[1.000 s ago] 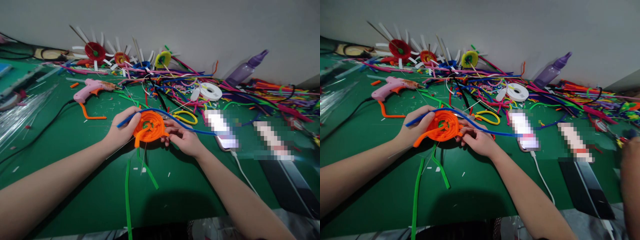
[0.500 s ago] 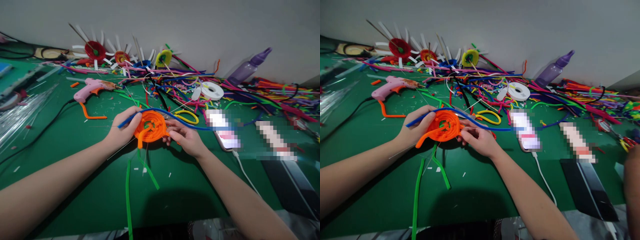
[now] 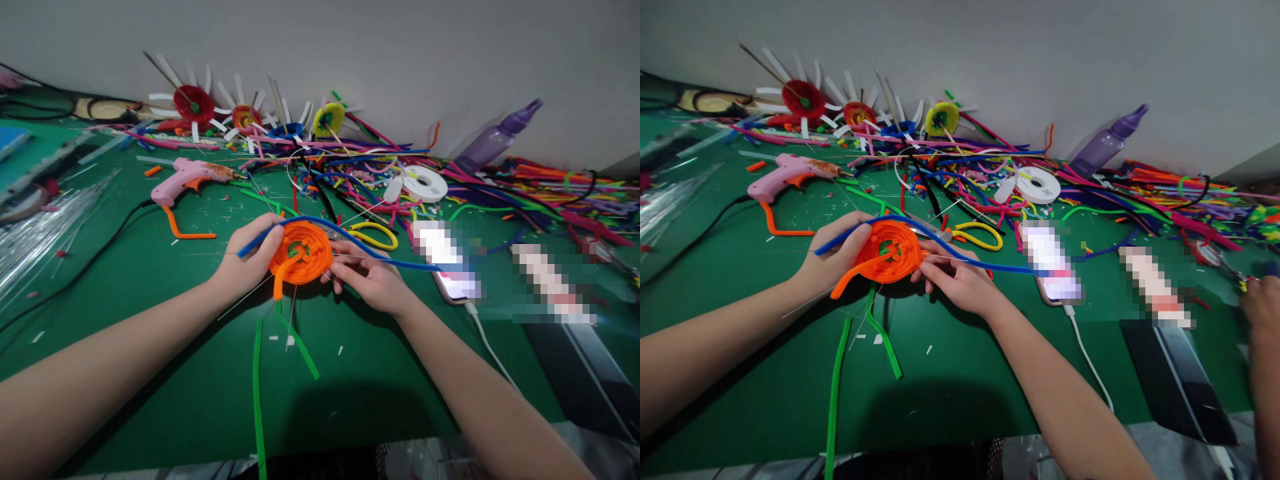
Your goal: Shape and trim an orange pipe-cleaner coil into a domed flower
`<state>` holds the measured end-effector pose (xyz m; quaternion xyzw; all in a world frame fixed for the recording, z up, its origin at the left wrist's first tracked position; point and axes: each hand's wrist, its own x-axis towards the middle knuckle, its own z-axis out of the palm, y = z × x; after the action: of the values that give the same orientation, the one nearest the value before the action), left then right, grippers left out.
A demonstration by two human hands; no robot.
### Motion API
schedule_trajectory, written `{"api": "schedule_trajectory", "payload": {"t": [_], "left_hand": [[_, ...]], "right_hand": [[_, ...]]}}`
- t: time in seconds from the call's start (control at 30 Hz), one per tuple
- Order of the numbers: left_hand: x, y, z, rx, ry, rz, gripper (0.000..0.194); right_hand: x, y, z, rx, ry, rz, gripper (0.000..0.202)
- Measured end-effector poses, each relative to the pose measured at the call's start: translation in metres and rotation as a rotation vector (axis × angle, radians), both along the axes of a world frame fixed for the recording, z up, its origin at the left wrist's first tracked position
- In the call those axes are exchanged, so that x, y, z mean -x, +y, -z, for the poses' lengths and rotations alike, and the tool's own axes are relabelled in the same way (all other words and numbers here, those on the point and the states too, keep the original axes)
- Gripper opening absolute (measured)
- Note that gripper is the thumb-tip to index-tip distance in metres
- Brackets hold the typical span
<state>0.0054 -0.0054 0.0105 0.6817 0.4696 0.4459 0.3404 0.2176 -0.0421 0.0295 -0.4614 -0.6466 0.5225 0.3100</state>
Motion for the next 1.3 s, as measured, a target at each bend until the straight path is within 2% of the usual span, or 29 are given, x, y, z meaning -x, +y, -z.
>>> {"api": "schedule_trajectory", "payload": {"t": [0.17,0.43,0.5,0.63,1.0,1.3], "left_hand": [[-0.0003,-0.0002,0.0,0.013,-0.012,-0.01,0.024],[0.0005,0.0014,0.0005,0.015,-0.016,0.025,0.024],[0.0008,0.001,0.0001,0.017,-0.012,0.026,0.025],[0.0001,-0.0003,-0.0017,0.034,-0.008,0.018,0.025],[0.0004,-0.0014,-0.0006,-0.02,0.008,0.059,0.024],[-0.0003,-0.002,-0.0027,0.002,0.021,0.043,0.025]], "right_hand": [[-0.0009,0.0009,-0.0017,-0.01,-0.057,-0.025,0.022],[-0.0001,0.0005,-0.0015,0.012,-0.062,0.028,0.024],[-0.001,0.0012,-0.001,0.029,0.025,0.042,0.022],[-0.0036,0.0033,0.0002,0.087,0.326,-0.015,0.047],[0.0018,0.0053,0.0003,0.103,0.367,0.036,0.042],[-0.0003,0.006,0.0037,0.127,0.41,-0.017,0.048]]}}
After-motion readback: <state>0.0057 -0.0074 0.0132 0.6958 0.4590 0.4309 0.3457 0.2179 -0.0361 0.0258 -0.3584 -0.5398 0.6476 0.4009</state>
